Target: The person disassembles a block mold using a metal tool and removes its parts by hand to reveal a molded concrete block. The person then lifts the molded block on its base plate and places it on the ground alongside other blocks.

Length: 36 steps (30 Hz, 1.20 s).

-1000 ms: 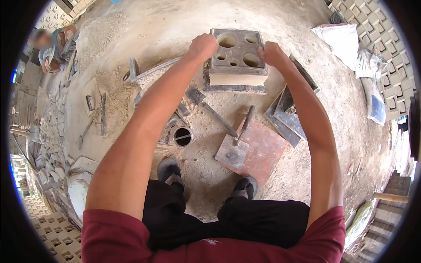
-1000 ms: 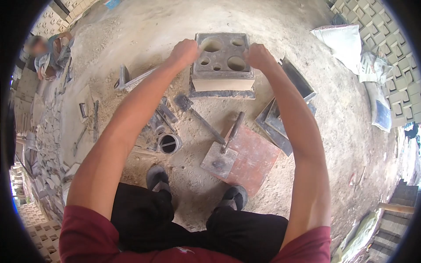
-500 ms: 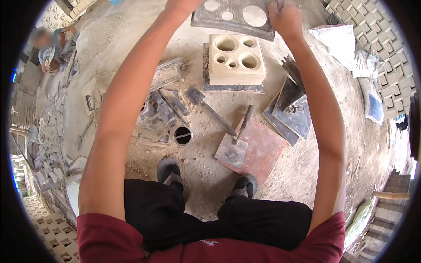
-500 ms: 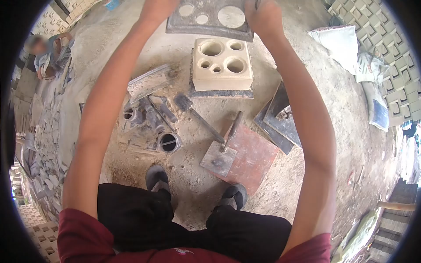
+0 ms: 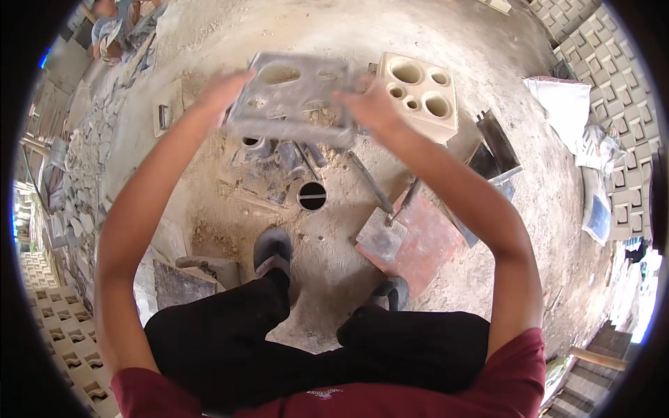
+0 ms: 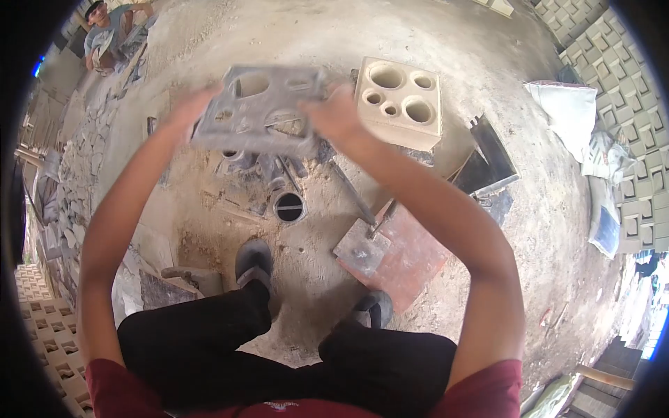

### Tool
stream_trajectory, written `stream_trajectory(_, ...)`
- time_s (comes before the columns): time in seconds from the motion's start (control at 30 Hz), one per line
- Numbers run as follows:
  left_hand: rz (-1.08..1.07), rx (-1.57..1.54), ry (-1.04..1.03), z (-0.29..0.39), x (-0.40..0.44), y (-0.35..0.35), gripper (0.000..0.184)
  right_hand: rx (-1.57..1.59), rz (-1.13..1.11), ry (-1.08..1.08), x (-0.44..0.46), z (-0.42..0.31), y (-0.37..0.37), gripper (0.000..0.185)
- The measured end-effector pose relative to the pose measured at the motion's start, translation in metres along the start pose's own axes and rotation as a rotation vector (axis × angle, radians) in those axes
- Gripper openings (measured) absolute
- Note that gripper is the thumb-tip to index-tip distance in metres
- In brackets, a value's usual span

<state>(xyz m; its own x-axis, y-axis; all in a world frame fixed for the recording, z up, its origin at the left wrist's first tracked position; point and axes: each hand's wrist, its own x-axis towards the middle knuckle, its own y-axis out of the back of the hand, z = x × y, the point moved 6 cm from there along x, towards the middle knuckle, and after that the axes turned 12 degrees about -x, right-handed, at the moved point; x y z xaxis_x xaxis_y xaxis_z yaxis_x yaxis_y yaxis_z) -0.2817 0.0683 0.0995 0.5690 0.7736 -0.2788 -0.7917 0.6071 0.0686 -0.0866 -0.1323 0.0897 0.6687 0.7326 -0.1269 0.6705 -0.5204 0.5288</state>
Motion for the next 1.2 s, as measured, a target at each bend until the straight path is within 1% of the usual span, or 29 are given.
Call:
stream_trajectory(0.03, -0.031, 0.02, 0.032, -0.029, 0.002, 0.016, 0.051, 0.025, -0.181, -0.054, -0.002, 0.011, -0.03, 0.045)
stream_trajectory(0.1, 0.122, 0.323, -0.047, -0.064, -0.02, 0.039, 0.046, -0.027, -0.308, 0.018, -0.02, 0.025, -0.076, 0.035)
stream_trajectory(0.13, 0.139, 0.35, -0.091, -0.085, -0.031, 0.05, 0.044, -0.029, -0.317, 0.015, -0.022, 0.042, -0.097, 0.035)
stream_trajectory(0.17, 0.161, 0.377, -0.134, -0.104, -0.04, 0.062, 0.043, -0.066, -0.348, 0.013, -0.022, 0.06, -0.119, 0.046)
stream_trajectory(0.2, 0.168, 0.381, -0.122, -0.126, -0.048, 0.076, 0.043, -0.096, -0.379, 0.008, -0.026, 0.073, -0.139, 0.058)
stream_trajectory(0.27, 0.134, 0.427, -0.226, -0.158, -0.061, 0.097, 0.038, -0.109, -0.423, 0.018, -0.037, 0.081, -0.163, 0.056)
stream_trajectory(0.3, 0.146, 0.415, -0.218, -0.176, -0.072, 0.104, 0.038, -0.132, -0.459, 0.031, -0.043, 0.083, -0.17, 0.054)
stream_trajectory(0.37, 0.218, 0.352, -0.113, -0.202, -0.083, 0.123, 0.034, -0.212, -0.451, 0.074, -0.051, 0.067, -0.175, 0.053)
stream_trajectory(0.43, 0.236, 0.336, -0.077, -0.219, -0.085, 0.138, 0.033, -0.29, -0.441, 0.152, -0.056, 0.052, -0.184, 0.049)
stream_trajectory(0.47, 0.244, 0.322, -0.049, -0.23, -0.086, 0.144, 0.032, -0.29, -0.453, 0.145, -0.057, 0.047, -0.19, 0.049)
stream_trajectory(0.5, 0.241, 0.324, -0.037, -0.23, -0.087, 0.147, 0.032, -0.204, -0.442, 0.141, -0.057, 0.038, -0.194, 0.05)
stream_trajectory(0.53, 0.271, 0.293, 0.023, -0.228, -0.087, 0.152, 0.033, -0.12, -0.424, 0.139, -0.053, 0.035, -0.203, 0.05)
stream_trajectory(0.57, 0.298, 0.262, 0.084, -0.225, -0.086, 0.155, 0.035, -0.085, -0.268, 0.236, -0.051, 0.033, -0.216, 0.046)
stream_trajectory(0.6, 0.289, 0.265, 0.091, -0.22, -0.085, 0.157, 0.035, -0.085, -0.267, 0.224, -0.05, 0.031, -0.229, 0.046)
stream_trajectory(0.67, 0.39, 0.216, 0.191, -0.219, -0.08, 0.168, 0.034, -0.054, -0.32, 0.174, -0.045, 0.03, -0.252, 0.043)
stream_trajectory(0.7, 0.43, 0.328, 0.103, -0.23, -0.07, 0.182, 0.032, -0.085, -0.245, 0.199, -0.044, 0.028, -0.261, 0.028)
stream_trajectory(0.73, 0.424, 0.331, 0.102, -0.243, -0.062, 0.19, 0.032, -0.084, -0.24, 0.195, -0.043, 0.029, -0.271, 0.028)
stream_trajectory(0.8, 0.488, 0.306, 0.138, -0.267, -0.05, 0.21, 0.032, -0.071, -0.326, 0.19, -0.046, 0.027, -0.292, 0.04)
stream_trajectory(0.83, 0.478, 0.308, 0.136, -0.282, -0.043, 0.221, 0.032, -0.147, -0.31, 0.211, -0.048, 0.026, -0.299, 0.038)
stream_trajectory(0.9, 0.526, 0.365, 0.094, -0.305, -0.041, 0.24, 0.029, -0.167, -0.322, 0.189, -0.047, 0.031, -0.318, 0.038)
stream_trajectory(0.93, 0.514, 0.367, 0.097, -0.304, -0.044, 0.239, 0.029, -0.184, -0.34, 0.17, -0.046, 0.034, -0.324, 0.039)
stream_trajectory(0.97, 0.484, 0.45, 0.061, -0.298, -0.045, 0.239, 0.028, -0.193, -0.374, 0.163, -0.044, 0.037, -0.329, 0.042)
stream_trajectory(1.0, 0.453, 0.532, 0.024, -0.288, -0.044, 0.239, 0.027, -0.192, -0.365, 0.155, -0.042, 0.039, -0.331, 0.042)
stream_trajectory(1.03, 0.443, 0.533, 0.021, -0.28, -0.041, 0.233, 0.027, -0.174, -0.355, 0.16, -0.041, 0.04, -0.332, 0.043)
stream_trajectory(1.1, 0.472, 0.59, 0.103, -0.272, -0.042, 0.224, 0.024, -0.163, -0.35, 0.174, -0.04, 0.039, -0.332, 0.045)
stream_trajectory(1.13, 0.477, 0.589, 0.101, -0.284, -0.035, 0.23, 0.024, -0.19, -0.392, 0.169, -0.038, 0.038, -0.333, 0.052)
stream_trajectory(1.17, 0.481, 0.694, 0.083, -0.293, -0.028, 0.234, 0.024, -0.217, -0.434, 0.171, -0.038, 0.035, -0.335, 0.059)
stream_trajectory(1.2, 0.485, 0.8, 0.067, -0.286, -0.026, 0.231, 0.025, -0.215, -0.436, 0.184, -0.037, 0.034, -0.338, 0.059)
